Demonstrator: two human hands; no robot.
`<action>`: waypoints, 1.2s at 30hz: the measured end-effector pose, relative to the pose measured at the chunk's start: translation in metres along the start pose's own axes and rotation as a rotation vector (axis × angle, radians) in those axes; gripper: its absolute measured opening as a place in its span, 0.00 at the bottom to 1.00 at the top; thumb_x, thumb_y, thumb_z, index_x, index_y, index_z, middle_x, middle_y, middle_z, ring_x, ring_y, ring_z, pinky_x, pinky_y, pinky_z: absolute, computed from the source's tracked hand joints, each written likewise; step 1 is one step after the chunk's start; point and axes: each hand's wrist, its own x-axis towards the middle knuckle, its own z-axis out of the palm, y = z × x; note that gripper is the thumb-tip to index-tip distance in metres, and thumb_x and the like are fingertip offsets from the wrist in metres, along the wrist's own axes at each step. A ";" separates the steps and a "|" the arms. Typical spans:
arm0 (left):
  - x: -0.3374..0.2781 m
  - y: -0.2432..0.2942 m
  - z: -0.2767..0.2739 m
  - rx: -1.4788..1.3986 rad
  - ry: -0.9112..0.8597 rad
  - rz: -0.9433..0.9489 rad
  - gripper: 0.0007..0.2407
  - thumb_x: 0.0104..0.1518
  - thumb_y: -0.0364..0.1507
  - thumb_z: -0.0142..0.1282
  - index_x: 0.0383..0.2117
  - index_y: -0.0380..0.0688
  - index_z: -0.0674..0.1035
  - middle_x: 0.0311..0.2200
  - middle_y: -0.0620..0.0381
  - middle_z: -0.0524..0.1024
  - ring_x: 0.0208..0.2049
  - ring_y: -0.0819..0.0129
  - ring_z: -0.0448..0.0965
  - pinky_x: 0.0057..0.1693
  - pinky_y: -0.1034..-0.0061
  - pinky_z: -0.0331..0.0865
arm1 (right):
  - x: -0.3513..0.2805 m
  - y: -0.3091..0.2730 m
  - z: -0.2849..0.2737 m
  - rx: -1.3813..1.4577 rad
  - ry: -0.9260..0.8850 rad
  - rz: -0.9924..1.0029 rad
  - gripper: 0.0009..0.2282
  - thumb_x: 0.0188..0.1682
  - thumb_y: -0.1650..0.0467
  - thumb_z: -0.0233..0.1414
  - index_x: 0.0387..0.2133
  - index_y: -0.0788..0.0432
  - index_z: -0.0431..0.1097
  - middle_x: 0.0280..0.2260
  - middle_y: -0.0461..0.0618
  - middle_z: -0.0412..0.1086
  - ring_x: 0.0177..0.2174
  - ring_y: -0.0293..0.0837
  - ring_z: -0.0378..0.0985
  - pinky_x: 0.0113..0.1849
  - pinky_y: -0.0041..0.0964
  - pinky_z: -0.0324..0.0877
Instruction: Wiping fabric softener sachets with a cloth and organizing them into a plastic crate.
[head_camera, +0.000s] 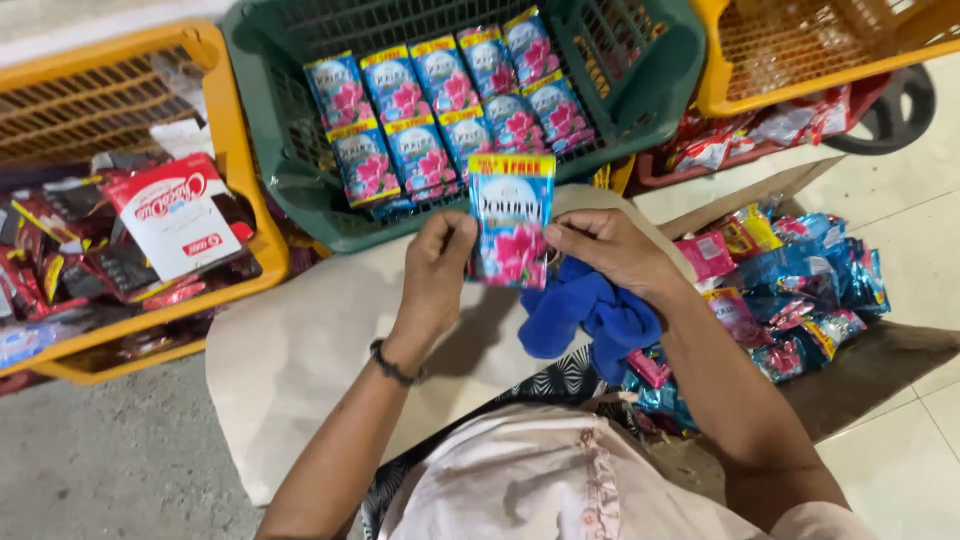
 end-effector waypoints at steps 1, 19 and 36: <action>-0.002 0.000 0.001 0.003 0.010 -0.010 0.07 0.69 0.31 0.54 0.35 0.42 0.77 0.28 0.70 0.69 0.30 0.86 0.63 0.36 0.86 0.61 | -0.003 0.006 0.003 0.005 -0.009 0.010 0.10 0.55 0.66 0.54 0.35 0.61 0.78 0.31 0.38 0.74 0.31 0.28 0.69 0.36 0.27 0.68; 0.015 0.012 0.019 -0.388 -0.076 -0.074 0.07 0.72 0.33 0.52 0.36 0.46 0.74 0.25 0.70 0.67 0.23 0.85 0.62 0.29 0.86 0.57 | -0.006 0.004 -0.007 -0.033 -0.008 -0.052 0.10 0.57 0.65 0.51 0.36 0.61 0.75 0.33 0.42 0.75 0.35 0.31 0.73 0.41 0.28 0.69; 0.000 0.020 0.016 -0.201 -0.070 -0.211 0.06 0.61 0.27 0.59 0.39 0.37 0.81 0.33 0.62 0.79 0.34 0.78 0.78 0.44 0.75 0.80 | -0.009 0.010 0.010 0.213 0.159 -0.188 0.07 0.56 0.70 0.55 0.41 0.62 0.76 0.36 0.42 0.76 0.35 0.30 0.75 0.41 0.27 0.72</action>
